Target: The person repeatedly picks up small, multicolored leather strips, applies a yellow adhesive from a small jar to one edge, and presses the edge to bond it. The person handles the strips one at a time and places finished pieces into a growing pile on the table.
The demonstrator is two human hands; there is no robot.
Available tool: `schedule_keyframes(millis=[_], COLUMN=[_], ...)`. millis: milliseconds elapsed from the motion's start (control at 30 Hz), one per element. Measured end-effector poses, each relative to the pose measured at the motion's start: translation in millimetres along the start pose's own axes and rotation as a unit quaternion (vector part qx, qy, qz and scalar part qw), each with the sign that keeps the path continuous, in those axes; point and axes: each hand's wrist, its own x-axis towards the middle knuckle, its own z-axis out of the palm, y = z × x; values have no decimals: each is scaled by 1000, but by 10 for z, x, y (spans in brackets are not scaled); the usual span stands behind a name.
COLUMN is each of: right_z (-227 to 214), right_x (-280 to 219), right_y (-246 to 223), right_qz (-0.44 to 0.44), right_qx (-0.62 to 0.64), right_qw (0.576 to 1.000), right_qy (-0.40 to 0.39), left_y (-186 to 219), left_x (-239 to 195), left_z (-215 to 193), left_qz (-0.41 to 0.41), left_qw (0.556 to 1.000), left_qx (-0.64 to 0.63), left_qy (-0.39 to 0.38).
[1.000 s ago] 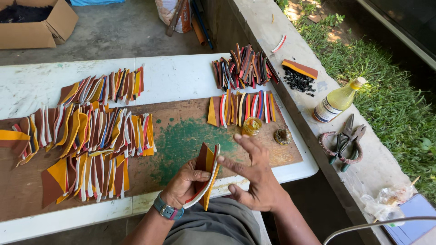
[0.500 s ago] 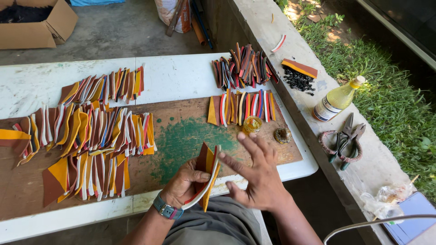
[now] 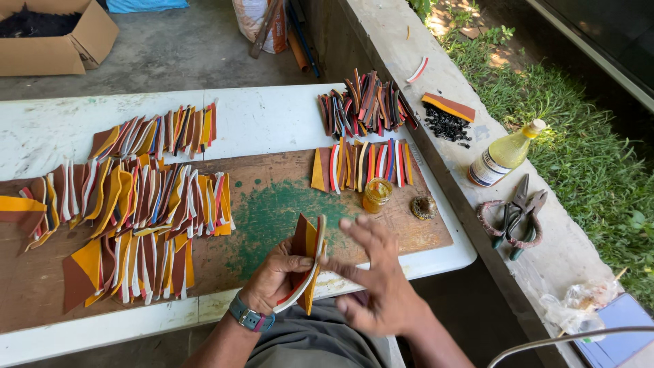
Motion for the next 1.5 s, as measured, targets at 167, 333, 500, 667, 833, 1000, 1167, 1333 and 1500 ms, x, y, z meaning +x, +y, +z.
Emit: schedule_keyframes(millis=[167,333,500,667,833,1000,1167,1333,1500], right_z=[100,139,137,154,181,203,-5,-215,-65], right_x=[-148,-78,-59,-102,-145,-94,88,356,484], right_y=[-70,2,20,-22,-89,-181,401,1215,1466], right_qz=[7,-6,27,18,22,15,125,241,270], right_qx=[-115,-169,-137,-33,-35,-56,-196,-290,-265], right_qw=[993,984,988,999,998,996,969,918,889], right_qy=[14,60,61,14,55,72,83,-125,-258], left_y=[-71,-61,-21,-12,-29,11,2,72,2], left_x=[-23,-35,-86,-79,-86,-80,-53,-56,-35], left_z=[-129,-102,38,148,129,140,85,-28,-141], left_qz=[9,22,21,31,39,67,107,143,139], left_qw=[1000,1000,1000,999,999,997,991,982,981], left_qx=[-17,-10,-11,-8,10,19,77,115,119], left_qy=[-9,7,9,9,-10,20,15,51,61])
